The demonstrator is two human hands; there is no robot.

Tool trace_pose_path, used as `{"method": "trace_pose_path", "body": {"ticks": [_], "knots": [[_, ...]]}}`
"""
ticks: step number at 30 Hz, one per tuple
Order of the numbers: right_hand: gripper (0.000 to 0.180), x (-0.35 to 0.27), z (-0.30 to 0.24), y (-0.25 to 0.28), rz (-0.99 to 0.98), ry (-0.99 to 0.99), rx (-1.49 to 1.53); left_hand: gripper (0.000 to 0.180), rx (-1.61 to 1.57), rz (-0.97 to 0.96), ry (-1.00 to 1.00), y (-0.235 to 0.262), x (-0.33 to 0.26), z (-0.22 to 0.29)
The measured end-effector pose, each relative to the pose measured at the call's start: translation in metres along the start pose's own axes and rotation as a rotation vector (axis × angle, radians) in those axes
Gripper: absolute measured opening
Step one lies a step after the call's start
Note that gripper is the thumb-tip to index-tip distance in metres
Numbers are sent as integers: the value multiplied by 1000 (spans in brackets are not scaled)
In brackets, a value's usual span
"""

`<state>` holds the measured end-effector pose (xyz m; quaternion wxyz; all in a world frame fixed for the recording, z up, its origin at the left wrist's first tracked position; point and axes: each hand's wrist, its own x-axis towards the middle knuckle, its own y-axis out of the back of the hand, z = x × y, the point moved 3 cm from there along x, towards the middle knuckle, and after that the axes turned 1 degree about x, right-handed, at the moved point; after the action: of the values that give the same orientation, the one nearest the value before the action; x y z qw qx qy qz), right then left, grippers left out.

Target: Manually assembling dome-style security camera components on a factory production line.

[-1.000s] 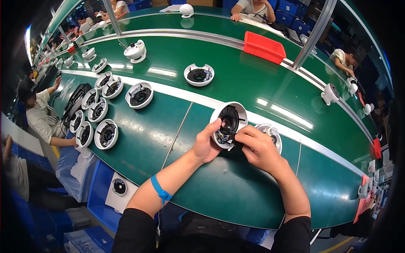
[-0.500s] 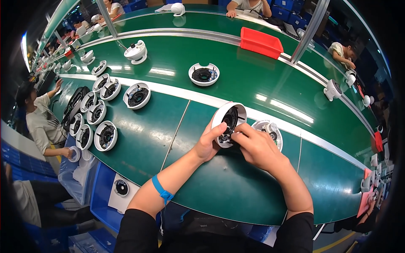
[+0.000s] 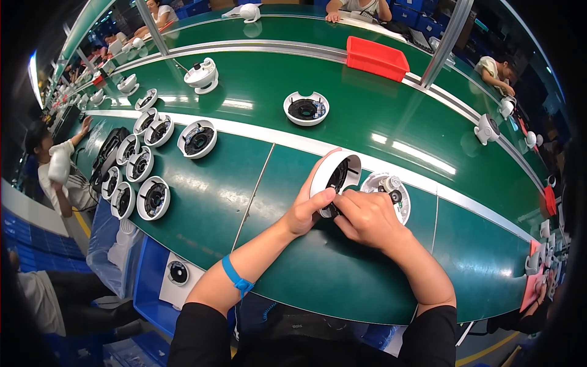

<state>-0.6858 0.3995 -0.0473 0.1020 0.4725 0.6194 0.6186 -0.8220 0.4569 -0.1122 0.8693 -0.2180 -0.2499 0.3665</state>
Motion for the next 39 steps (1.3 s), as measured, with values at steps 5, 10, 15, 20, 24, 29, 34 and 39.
{"method": "trace_pose_path", "body": {"ticks": [5, 10, 15, 20, 24, 29, 34, 39], "knots": [[21, 0, -4, -2, -18, 14, -46, 96, 120, 11, -20, -5, -2, 6], [18, -5, -1, -2, -66, -24, -55, 106, 368, 29, -61, -11, -3, 7], [15, -5, 4, -2, -76, -6, -4, 111, 623, 5, -201, -1, -2, -3], [31, -13, 18, 12, 91, -150, 181, 105, 150, 85, -49, -18, 9, -4], [38, -25, 25, 30, 242, -450, 376, 68, -257, 148, 111, -16, 14, -18], [30, -44, 33, 51, 217, -396, 201, 59, -342, 228, 151, -39, 24, -27], [23, -53, 33, 65, 153, -340, 61, 93, 27, 160, 107, -62, 28, -37], [22, -55, 31, 64, 141, -93, 54, 110, 103, 117, 62, -71, 31, -42]]}}
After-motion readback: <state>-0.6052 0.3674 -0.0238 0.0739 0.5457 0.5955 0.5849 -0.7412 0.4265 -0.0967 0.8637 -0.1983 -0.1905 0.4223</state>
